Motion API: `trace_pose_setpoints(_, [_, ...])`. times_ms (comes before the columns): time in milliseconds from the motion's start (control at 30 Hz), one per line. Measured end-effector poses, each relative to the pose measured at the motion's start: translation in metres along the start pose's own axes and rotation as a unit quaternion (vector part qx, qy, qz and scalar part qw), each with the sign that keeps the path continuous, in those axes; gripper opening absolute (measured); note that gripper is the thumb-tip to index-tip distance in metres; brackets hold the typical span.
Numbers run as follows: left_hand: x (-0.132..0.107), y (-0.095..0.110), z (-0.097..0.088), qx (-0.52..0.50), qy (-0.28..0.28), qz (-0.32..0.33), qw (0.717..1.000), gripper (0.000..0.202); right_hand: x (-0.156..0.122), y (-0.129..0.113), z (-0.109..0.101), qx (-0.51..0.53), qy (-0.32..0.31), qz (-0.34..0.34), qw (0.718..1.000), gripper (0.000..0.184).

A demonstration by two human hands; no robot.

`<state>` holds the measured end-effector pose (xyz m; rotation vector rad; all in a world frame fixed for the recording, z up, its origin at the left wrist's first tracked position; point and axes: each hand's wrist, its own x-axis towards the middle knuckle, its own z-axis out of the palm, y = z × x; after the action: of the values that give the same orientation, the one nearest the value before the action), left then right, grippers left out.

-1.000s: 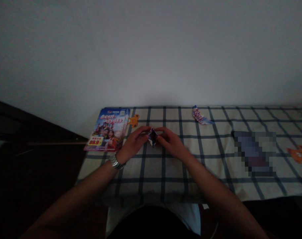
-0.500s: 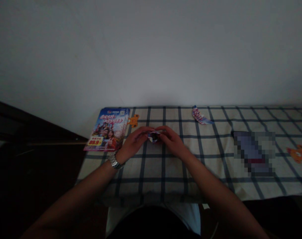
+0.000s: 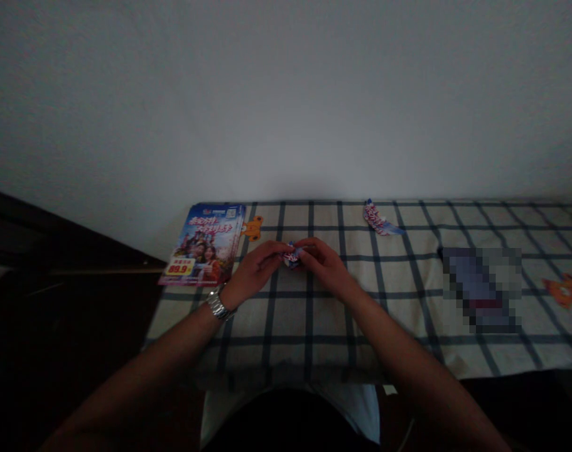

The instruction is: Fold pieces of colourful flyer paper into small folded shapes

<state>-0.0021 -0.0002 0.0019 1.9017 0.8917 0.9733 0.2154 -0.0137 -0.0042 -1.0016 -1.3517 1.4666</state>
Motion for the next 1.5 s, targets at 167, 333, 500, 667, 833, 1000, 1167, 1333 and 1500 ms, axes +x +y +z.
trace_pose_setpoints(167, [0.0, 0.002, 0.0, -0.005, 0.002, 0.003, 1.0, 0.028, 0.001, 0.001, -0.001, -0.021, 0.005, -0.002, 1.0, 0.043])
trace_pose_setpoints(333, [-0.001, 0.005, 0.0, -0.016, 0.008, -0.014, 1.0, 0.025, 0.001, 0.005, 0.0, -0.029, -0.004, -0.01, 1.0, 0.047])
trace_pose_setpoints(500, [-0.001, 0.004, 0.003, -0.039, 0.013, -0.04, 0.998, 0.024, 0.0, 0.007, 0.002, -0.051, -0.006, -0.026, 0.998, 0.045])
trace_pose_setpoints(667, [-0.001, 0.001, 0.004, -0.056, 0.05, -0.08, 0.994, 0.042, -0.002, 0.007, 0.003, -0.093, -0.023, -0.046, 0.994, 0.04])
trace_pose_setpoints(833, [0.0, -0.002, 0.003, -0.01, 0.037, -0.098, 0.994, 0.031, -0.004, 0.01, 0.0, -0.152, -0.052, -0.059, 0.985, 0.036])
trace_pose_setpoints(1000, [0.001, -0.001, 0.003, -0.044, 0.043, -0.119, 0.991, 0.022, -0.002, 0.01, 0.0, -0.15, -0.032, -0.072, 0.985, 0.038])
trace_pose_setpoints(1167, [0.002, 0.001, 0.002, -0.068, 0.06, -0.124, 0.988, 0.02, -0.004, 0.004, 0.001, -0.153, -0.02, -0.058, 0.986, 0.04])
trace_pose_setpoints(1333, [0.001, 0.002, 0.001, -0.054, 0.071, -0.119, 0.989, 0.019, -0.005, 0.0, 0.001, -0.226, -0.014, -0.017, 0.974, 0.03])
trace_pose_setpoints(1500, [0.0, 0.001, 0.002, -0.046, 0.062, -0.11, 0.991, 0.017, -0.004, 0.001, -0.001, -0.263, -0.009, -0.011, 0.965, 0.028])
